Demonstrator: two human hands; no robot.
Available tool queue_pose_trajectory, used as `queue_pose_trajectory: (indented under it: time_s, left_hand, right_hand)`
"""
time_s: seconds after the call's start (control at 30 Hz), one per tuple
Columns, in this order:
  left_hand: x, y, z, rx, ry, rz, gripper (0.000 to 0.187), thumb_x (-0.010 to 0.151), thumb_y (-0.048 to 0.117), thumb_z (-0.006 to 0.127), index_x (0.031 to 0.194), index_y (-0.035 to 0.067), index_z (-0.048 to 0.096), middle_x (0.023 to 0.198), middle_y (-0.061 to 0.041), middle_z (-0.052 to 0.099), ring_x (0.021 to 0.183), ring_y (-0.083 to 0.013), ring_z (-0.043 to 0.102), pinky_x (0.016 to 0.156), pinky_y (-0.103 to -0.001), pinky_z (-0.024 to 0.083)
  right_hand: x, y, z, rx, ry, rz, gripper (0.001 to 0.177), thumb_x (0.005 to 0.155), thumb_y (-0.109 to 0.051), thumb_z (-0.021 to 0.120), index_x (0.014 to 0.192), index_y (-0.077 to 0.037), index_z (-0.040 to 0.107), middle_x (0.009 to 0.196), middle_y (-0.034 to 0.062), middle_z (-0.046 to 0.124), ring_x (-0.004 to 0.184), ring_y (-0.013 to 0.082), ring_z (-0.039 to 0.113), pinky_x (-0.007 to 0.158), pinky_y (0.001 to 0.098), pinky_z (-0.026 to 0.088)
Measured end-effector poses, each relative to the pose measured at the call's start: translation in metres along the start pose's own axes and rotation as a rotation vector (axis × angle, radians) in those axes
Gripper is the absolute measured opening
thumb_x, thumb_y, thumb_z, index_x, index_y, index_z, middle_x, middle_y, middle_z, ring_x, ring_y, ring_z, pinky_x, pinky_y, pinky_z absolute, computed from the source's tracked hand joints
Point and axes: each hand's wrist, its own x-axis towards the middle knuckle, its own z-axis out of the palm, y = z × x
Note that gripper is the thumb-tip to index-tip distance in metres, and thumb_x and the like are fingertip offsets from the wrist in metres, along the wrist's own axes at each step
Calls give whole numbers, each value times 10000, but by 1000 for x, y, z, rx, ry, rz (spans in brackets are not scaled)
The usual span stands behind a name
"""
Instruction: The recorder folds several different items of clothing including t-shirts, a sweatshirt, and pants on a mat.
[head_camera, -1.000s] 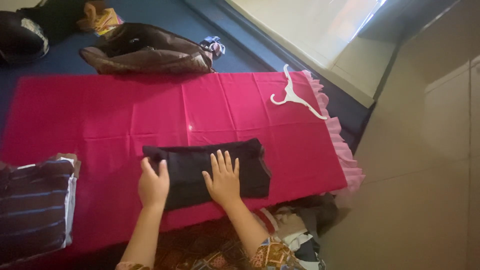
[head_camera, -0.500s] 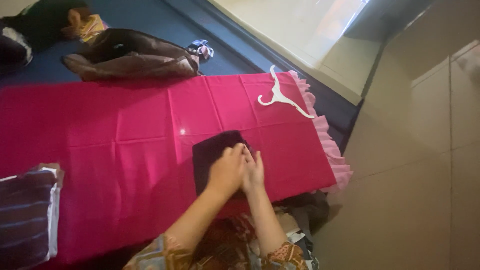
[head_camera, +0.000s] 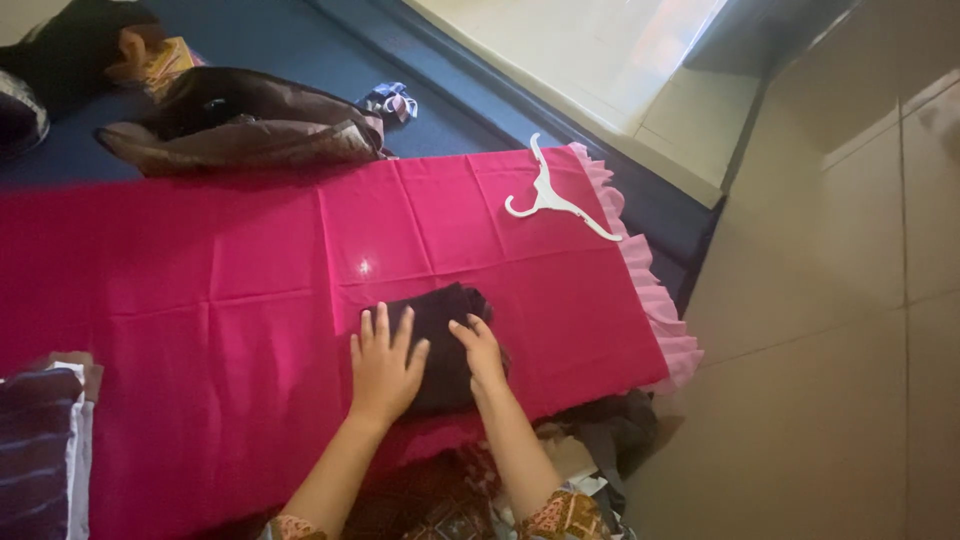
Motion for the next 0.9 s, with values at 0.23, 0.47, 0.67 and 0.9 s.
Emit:
queue_pose_trajectory:
  time_s: [0.23, 0.47, 0.67, 0.9]
  left_hand:
    - [-2, 30, -8, 32, 56, 141, 545, 1008, 414, 513, 1459, 111, 554, 1594, -257, 371, 1495, -457, 284, 1196, -623, 186]
    - [-10, 25, 38, 196, -78, 174, 634, 922, 462, 562, 1454, 120, 527, 1529, -232, 412, 1458, -393, 322, 1184, -628, 185]
    - [-7, 19, 11, 241, 48, 61, 632, 940, 475, 555, 1454, 111, 506, 1518, -240, 455, 1439, -378, 384, 1152, -614, 264]
    - [6, 12, -12, 144, -346, -481, 905, 821, 674, 679, 1406, 5, 513, 1187, -210, 692, 1134, -347, 659, 1036, -512, 444]
  right_hand:
    - [-30, -46, -13, 44, 32, -107, 397, 884, -130, 738, 1226, 46, 644, 1093, 115, 703, 992, 219, 664, 866, 334, 529]
    - [-2, -15, -47, -297, 180, -204, 375, 863, -149, 761, 1193, 0, 664, 1106, 94, 717, 1022, 193, 670, 893, 338, 531]
    - [-83, -81, 14, -968, 365, -525, 459, 894, -189, 694, 1315, -44, 582, 1254, 162, 655, 1185, 311, 610, 1017, 447, 477]
    - [-94, -53, 26, -1403, 51, -898, 469, 1009, -281, 574, 1417, -50, 557, 1494, 212, 516, 1426, 400, 417, 1159, 590, 280]
